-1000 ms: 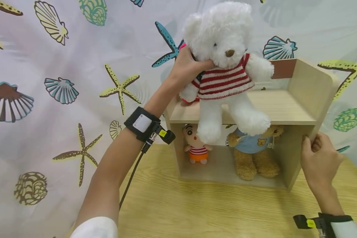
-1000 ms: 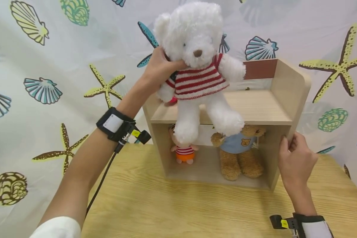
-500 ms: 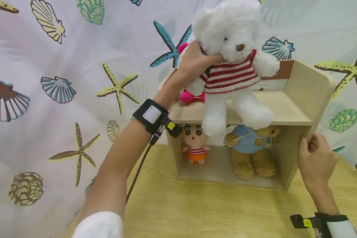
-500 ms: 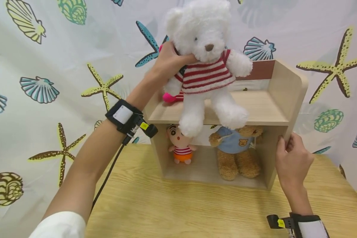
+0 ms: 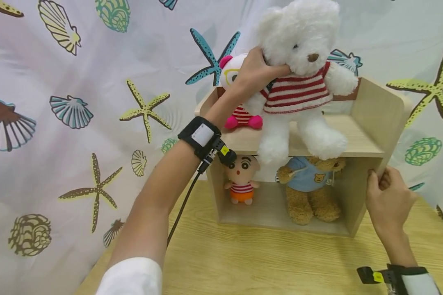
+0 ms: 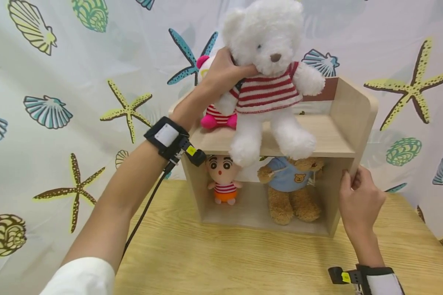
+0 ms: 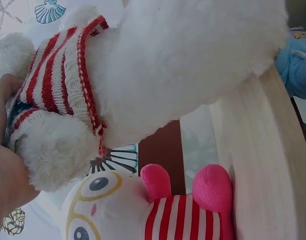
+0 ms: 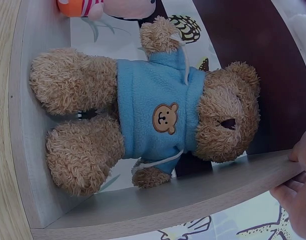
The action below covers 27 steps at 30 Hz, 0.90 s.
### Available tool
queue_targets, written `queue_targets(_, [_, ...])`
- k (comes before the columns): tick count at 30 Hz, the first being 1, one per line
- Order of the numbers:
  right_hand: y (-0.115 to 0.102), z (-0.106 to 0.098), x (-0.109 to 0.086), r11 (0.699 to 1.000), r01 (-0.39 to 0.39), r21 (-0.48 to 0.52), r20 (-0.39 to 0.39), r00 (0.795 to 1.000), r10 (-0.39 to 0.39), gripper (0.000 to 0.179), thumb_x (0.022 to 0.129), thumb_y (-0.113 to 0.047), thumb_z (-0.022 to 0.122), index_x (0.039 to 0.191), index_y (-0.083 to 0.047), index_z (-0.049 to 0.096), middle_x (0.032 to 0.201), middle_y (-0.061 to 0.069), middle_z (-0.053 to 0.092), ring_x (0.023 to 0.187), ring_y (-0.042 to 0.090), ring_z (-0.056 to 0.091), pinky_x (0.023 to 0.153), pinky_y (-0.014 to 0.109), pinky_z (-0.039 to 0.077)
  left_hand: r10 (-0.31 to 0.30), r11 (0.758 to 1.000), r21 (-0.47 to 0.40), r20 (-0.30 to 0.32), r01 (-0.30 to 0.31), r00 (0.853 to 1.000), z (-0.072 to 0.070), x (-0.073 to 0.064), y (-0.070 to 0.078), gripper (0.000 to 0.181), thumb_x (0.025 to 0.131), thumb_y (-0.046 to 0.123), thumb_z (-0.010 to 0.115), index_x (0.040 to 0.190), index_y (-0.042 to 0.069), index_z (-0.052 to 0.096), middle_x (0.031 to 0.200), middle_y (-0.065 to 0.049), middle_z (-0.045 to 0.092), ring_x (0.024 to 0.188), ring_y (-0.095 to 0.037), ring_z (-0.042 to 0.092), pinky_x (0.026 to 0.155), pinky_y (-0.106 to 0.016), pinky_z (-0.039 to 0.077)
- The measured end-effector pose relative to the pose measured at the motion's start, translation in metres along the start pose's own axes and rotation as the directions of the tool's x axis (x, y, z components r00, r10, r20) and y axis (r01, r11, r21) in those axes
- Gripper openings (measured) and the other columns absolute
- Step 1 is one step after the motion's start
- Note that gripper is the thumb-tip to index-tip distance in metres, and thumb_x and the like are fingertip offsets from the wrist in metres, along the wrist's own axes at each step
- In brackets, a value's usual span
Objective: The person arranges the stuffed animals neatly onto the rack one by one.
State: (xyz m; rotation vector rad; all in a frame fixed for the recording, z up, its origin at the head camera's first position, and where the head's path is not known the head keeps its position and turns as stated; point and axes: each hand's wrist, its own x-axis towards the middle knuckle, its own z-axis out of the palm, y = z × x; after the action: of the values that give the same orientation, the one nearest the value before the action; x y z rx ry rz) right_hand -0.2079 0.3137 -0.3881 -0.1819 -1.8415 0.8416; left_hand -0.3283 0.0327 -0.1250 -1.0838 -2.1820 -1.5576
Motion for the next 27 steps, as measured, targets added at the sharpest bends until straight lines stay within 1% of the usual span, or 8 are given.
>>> queue_targets(7, [0.001, -0.002, 0.0, 1.0, 0.018, 0.006, -0.01, 1.0, -0.018, 0.026, 0.095, -0.011, 0.063, 0.106, 0.012, 0.066, 0.096, 0.028, 0.07, 0.078, -0.032, 0.04, 0.068, 0.0, 0.032, 0.004, 1.0, -0.017, 0.018, -0.003, 1.0, 0.013, 0.011, -0.002, 0.052, 0.081, 0.012, 0.078, 0.125, 0.002, 0.051, 0.113, -0.006, 0.062, 0.1, -0.017, 0.062, 0.085, -0.021, 0.049])
queue_targets(11, [0.001, -0.003, 0.001, 1.0, 0.005, 0.015, -0.007, 1.0, -0.005, 0.024, 0.095, -0.01, 0.063, 0.107, 0.012, 0.066, 0.096, 0.028, 0.07, 0.077, -0.032, 0.04, 0.068, 0.0, 0.032, -0.003, 0.999, -0.041, 0.03, 0.004, 1.0, 0.019, 0.017, -0.003, 0.053, 0.081, 0.012, 0.078, 0.125, 0.003, 0.052, 0.113, -0.006, 0.062, 0.1, -0.017, 0.062, 0.085, -0.021, 0.049])
queue_targets(13, [0.001, -0.003, 0.001, 1.0, -0.005, 0.026, -0.004, 1.0, 0.005, 0.024, 0.095, -0.009, 0.063, 0.107, 0.011, 0.066, 0.096, 0.028, 0.07, 0.077, -0.032, 0.04, 0.068, 0.0, 0.033, 0.004, 0.999, -0.042, 0.035, -0.003, 0.999, 0.021, 0.02, -0.004, 0.053, 0.081, 0.013, 0.078, 0.125, 0.003, 0.051, 0.113, -0.006, 0.062, 0.1, -0.017, 0.062, 0.085, -0.021, 0.049])
queue_targets(17, [0.002, -0.001, 0.002, 0.999, -0.003, 0.037, -0.002, 1.0, 0.003, 0.023, 0.095, -0.009, 0.064, 0.107, 0.011, 0.067, 0.096, 0.027, 0.071, 0.077, -0.031, 0.041, 0.068, 0.0, 0.034, 0.006, 1.0, -0.027, 0.02, -0.005, 1.0, 0.023, 0.023, -0.008, 0.054, 0.081, 0.014, 0.078, 0.127, 0.003, 0.051, 0.113, -0.006, 0.062, 0.101, -0.017, 0.061, 0.085, -0.02, 0.048])
queue_targets(21, [0.002, -0.001, 0.003, 1.0, 0.013, 0.019, -0.001, 1.0, -0.013, 0.022, 0.094, -0.008, 0.064, 0.106, 0.01, 0.066, 0.095, 0.026, 0.071, 0.077, -0.031, 0.041, 0.068, 0.0, 0.033, -0.003, 1.0, -0.029, 0.01, 0.003, 1.0, 0.025, 0.026, -0.013, 0.053, 0.082, 0.013, 0.077, 0.127, 0.003, 0.051, 0.114, -0.006, 0.061, 0.101, -0.017, 0.06, 0.085, -0.021, 0.048])
queue_targets(27, [0.003, -0.002, 0.003, 1.0, 0.008, 0.015, 0.001, 1.0, -0.008, 0.021, 0.094, -0.007, 0.063, 0.105, 0.011, 0.066, 0.095, 0.026, 0.071, 0.078, -0.032, 0.041, 0.068, -0.001, 0.034, 0.02, 0.999, -0.043, 0.01, -0.02, 1.0, 0.032, 0.034, -0.014, 0.055, 0.08, 0.011, 0.078, 0.127, 0.002, 0.05, 0.116, -0.007, 0.061, 0.103, -0.017, 0.059, 0.086, -0.021, 0.047])
